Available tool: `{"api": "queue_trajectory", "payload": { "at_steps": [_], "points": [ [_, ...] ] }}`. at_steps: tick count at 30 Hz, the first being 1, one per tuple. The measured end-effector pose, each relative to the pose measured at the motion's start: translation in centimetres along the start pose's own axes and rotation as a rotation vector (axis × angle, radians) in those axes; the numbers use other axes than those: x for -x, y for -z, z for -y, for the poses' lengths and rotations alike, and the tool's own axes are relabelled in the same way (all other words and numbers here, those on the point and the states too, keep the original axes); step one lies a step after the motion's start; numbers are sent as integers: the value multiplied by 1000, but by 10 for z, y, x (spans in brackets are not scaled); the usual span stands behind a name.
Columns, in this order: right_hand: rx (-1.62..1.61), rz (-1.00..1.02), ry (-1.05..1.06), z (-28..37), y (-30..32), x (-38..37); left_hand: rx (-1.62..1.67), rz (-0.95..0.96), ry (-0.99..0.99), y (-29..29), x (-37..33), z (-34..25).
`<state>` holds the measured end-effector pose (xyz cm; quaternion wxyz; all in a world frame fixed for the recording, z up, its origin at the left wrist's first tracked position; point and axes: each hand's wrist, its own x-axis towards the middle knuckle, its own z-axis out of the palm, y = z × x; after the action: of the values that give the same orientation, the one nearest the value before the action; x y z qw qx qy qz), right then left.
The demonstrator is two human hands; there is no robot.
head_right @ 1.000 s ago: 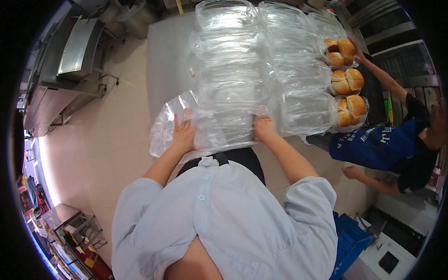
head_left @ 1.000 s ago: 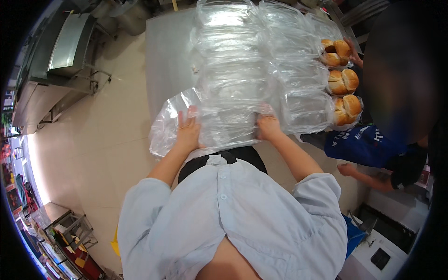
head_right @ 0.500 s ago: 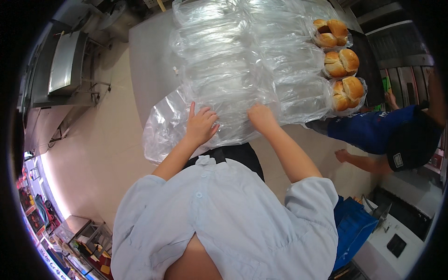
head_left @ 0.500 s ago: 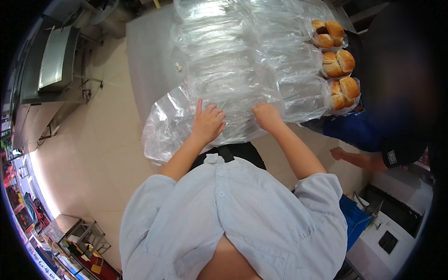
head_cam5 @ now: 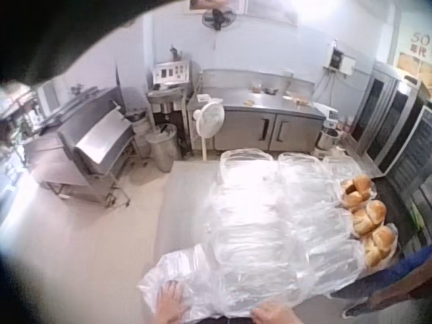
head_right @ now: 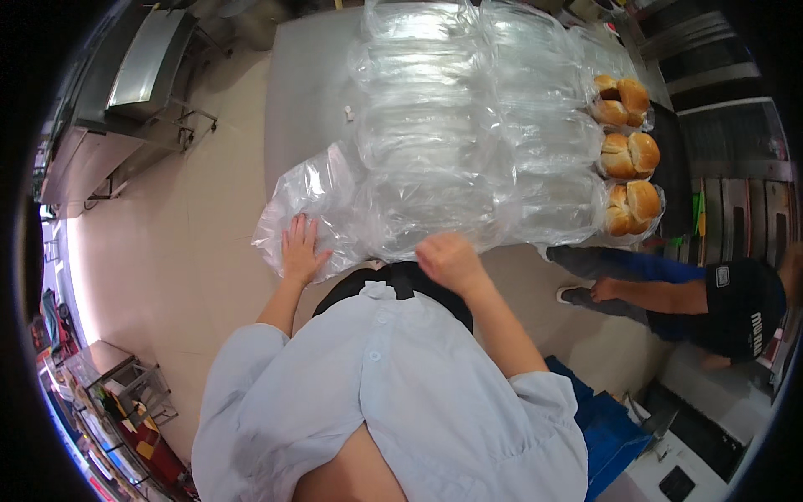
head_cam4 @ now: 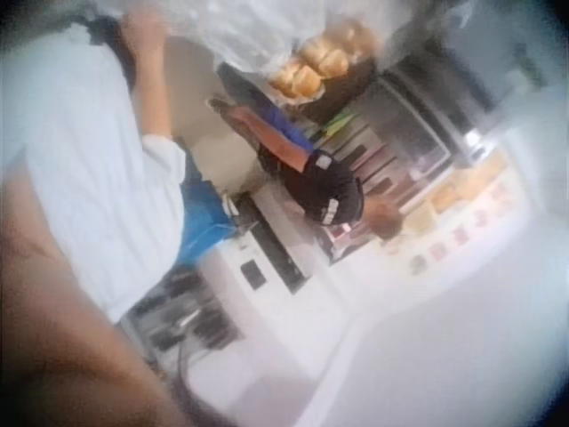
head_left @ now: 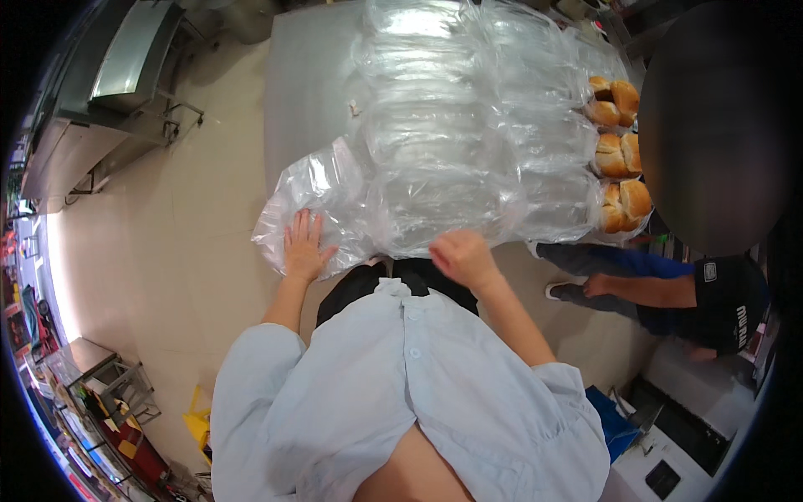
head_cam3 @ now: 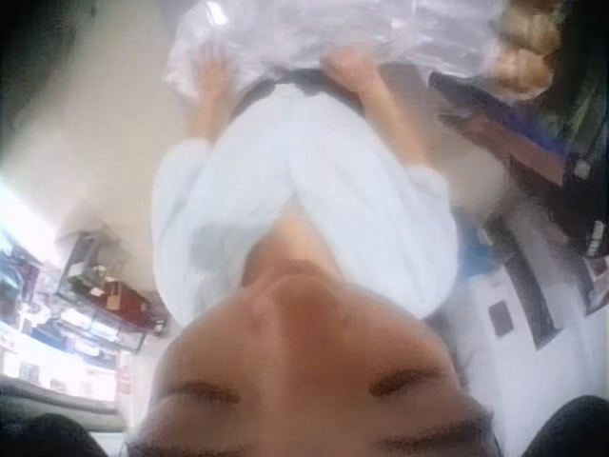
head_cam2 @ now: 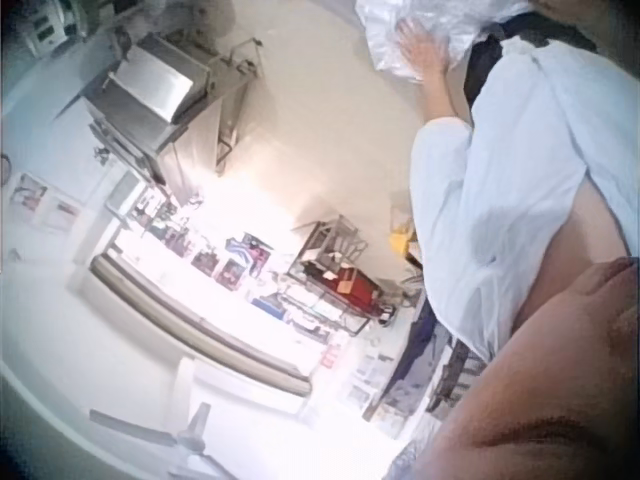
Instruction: The person prepares clear plastic bags on a stainless steel table and places round bread rolls into them. They fold the bags over the bread and arrange the packaged items on the table. A coworker is visible in the background handling a tray of bread.
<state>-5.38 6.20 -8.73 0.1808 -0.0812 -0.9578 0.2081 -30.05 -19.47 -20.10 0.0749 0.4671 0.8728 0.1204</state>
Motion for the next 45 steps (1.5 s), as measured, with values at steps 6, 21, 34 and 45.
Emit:
{"api": "queue_trajectory", "payload": {
  "at_steps": [6, 21, 34, 45],
  "points": [
    [-188, 103, 165, 24, -28, -2, 89, -120, 30, -30, 9, 41],
    [-230, 130, 120, 17, 13, 26, 427, -600, 919, -49, 49, 89],
    [-56, 11, -182, 102, -66, -2, 1441, -16, 1043, -4, 34, 116],
    [-51, 178, -392, 275, -173, -25, 1444, 225, 882, -4, 28, 138]
  ]
}}
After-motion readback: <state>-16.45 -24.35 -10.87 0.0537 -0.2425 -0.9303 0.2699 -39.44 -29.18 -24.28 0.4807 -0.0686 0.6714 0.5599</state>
